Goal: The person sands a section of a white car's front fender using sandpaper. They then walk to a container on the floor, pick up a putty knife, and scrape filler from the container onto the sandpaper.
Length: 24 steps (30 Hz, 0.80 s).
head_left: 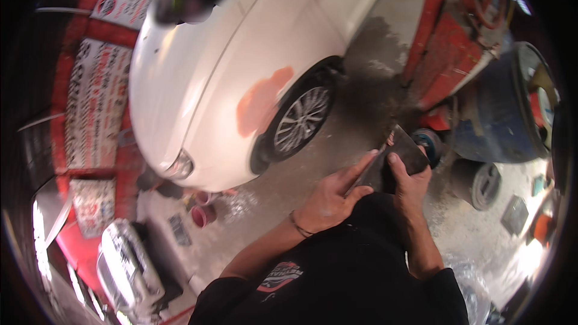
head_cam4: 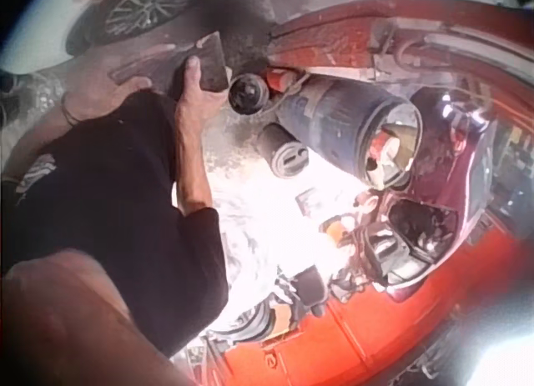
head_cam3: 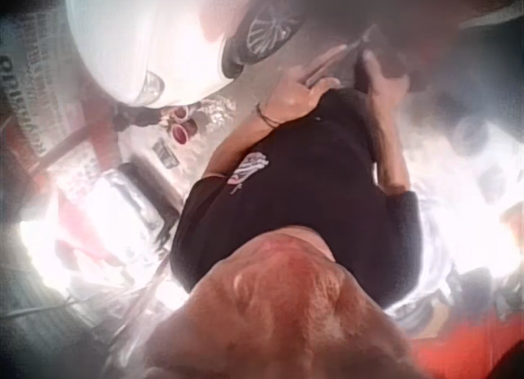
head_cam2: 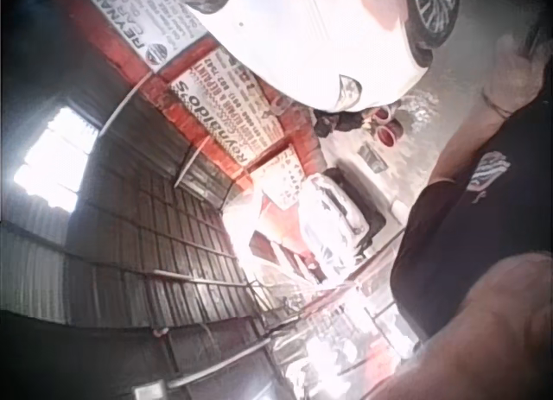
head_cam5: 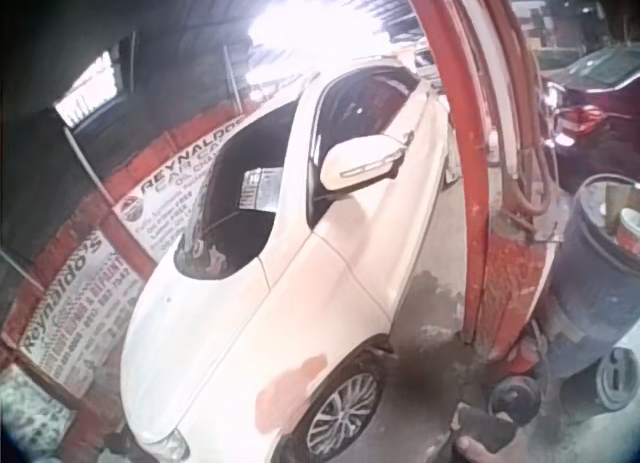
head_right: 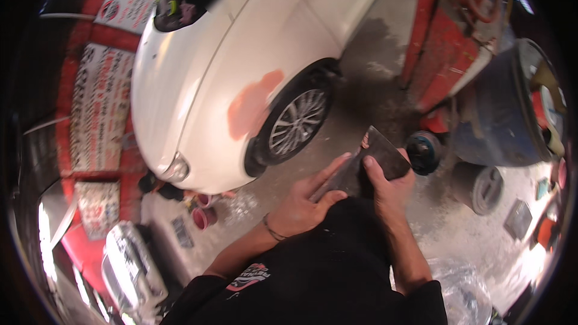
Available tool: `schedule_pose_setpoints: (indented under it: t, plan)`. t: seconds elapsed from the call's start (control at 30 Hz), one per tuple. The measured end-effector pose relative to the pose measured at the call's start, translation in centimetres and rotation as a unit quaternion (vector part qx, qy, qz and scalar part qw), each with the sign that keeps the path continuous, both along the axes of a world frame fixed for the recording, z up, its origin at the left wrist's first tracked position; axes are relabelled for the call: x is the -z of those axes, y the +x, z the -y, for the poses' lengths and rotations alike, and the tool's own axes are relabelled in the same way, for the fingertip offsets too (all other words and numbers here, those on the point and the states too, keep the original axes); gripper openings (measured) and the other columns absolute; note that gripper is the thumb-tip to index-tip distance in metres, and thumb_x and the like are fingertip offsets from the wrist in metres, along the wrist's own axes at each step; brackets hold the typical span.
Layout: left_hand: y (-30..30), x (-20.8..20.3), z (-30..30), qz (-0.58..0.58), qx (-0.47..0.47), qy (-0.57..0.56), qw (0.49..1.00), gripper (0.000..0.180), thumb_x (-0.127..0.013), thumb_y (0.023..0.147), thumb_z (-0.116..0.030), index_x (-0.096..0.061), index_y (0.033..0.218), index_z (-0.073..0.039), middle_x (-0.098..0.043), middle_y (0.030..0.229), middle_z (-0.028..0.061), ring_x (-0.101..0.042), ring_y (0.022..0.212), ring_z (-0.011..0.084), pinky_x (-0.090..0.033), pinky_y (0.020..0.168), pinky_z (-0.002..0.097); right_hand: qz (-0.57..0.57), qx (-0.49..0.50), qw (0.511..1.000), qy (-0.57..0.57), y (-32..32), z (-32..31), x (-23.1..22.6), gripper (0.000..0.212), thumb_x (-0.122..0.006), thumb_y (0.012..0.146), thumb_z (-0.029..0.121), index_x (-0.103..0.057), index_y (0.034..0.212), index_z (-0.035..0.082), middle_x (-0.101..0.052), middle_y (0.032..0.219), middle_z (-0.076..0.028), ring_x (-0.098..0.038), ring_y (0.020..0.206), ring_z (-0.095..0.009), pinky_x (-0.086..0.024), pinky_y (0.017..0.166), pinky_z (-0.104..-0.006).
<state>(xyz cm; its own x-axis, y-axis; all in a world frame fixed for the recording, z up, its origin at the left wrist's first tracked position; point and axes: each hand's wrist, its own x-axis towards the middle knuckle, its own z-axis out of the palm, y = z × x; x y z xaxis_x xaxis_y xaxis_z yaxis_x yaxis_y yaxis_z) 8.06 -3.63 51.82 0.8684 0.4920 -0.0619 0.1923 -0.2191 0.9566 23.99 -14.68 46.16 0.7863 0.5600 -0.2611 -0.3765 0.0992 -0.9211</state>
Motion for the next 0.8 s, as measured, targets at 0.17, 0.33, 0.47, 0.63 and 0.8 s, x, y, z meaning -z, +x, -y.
schedule_pose_setpoints:
  t: [0.17, 0.33, 0.47, 0.63, 0.8]
  plan:
    - [4.1, -0.7, 0.5, -0.143, 0.062, -0.046, 0.987, 0.06, -0.067, 0.107, -0.016, -0.047, 0.163, -0.008, -0.063, 0.153, 0.0218, -0.065, 0.137, 0.0356, -0.052, 0.109, 0.0394, 0.105, -0.143, 0.984, -0.002, 3.3, 2.6, -0.1, 0.028, -0.09, 0.088, 0.011, -0.069, 0.105, 0.003, -0.068, 0.094, 0.001, -0.062, 0.087, -0.007, -0.05, 0.078, -0.0248]
    - [7.3, 0.2, 3.0, -0.076, -0.025, 0.002, 0.997, 0.054, -0.066, 0.109, -0.011, -0.052, 0.16, -0.005, -0.066, 0.149, 0.0174, -0.067, 0.132, 0.0238, -0.049, 0.113, 0.0376, 0.044, -0.133, 0.99, -0.017, 6.5, 3.9, 4.5, 0.032, -0.082, 0.095, 0.014, -0.069, 0.12, 0.001, -0.071, 0.105, -0.002, -0.065, 0.095, -0.01, -0.053, 0.088, -0.0276]
    - [9.9, 0.0, 4.0, -0.089, -0.023, 0.049, 0.995, 0.061, -0.068, 0.106, -0.009, -0.048, 0.163, -0.006, -0.065, 0.15, 0.0211, -0.069, 0.128, 0.0361, -0.054, 0.106, 0.0406, -0.212, 0.018, 0.976, 0.049, 8.5, 3.4, 7.4, 0.042, -0.077, 0.099, 0.012, -0.065, 0.137, -0.002, -0.07, 0.129, -0.01, -0.069, 0.112, -0.018, -0.054, 0.103, -0.0337]
    - [11.7, 1.2, 5.0, -0.214, 0.07, 0.024, 0.974, 0.066, -0.072, 0.102, -0.016, -0.047, 0.163, -0.009, -0.061, 0.149, 0.0267, -0.066, 0.121, 0.0481, -0.056, 0.098, 0.0475, -0.116, -0.038, 0.992, 0.025, 7.2, 6.9, 7.1, 0.033, -0.083, 0.092, 0.01, -0.071, 0.121, -0.002, -0.075, 0.111, -0.007, -0.069, 0.103, -0.013, -0.052, 0.1, -0.0306]
    - [11.1, 3.7, 3.4, -0.258, 0.232, 0.03, 0.938, 0.072, -0.075, 0.1, -0.024, -0.043, 0.161, -0.006, -0.062, 0.144, 0.0291, -0.067, 0.118, 0.0476, -0.055, 0.095, 0.0493, 0.015, -0.13, 0.991, 0.018, 7.7, 8.8, 5.8, 0.028, -0.092, 0.083, 0.008, -0.071, 0.101, 0.004, -0.074, 0.093, -0.002, -0.067, 0.084, -0.009, -0.052, 0.075, -0.0258]
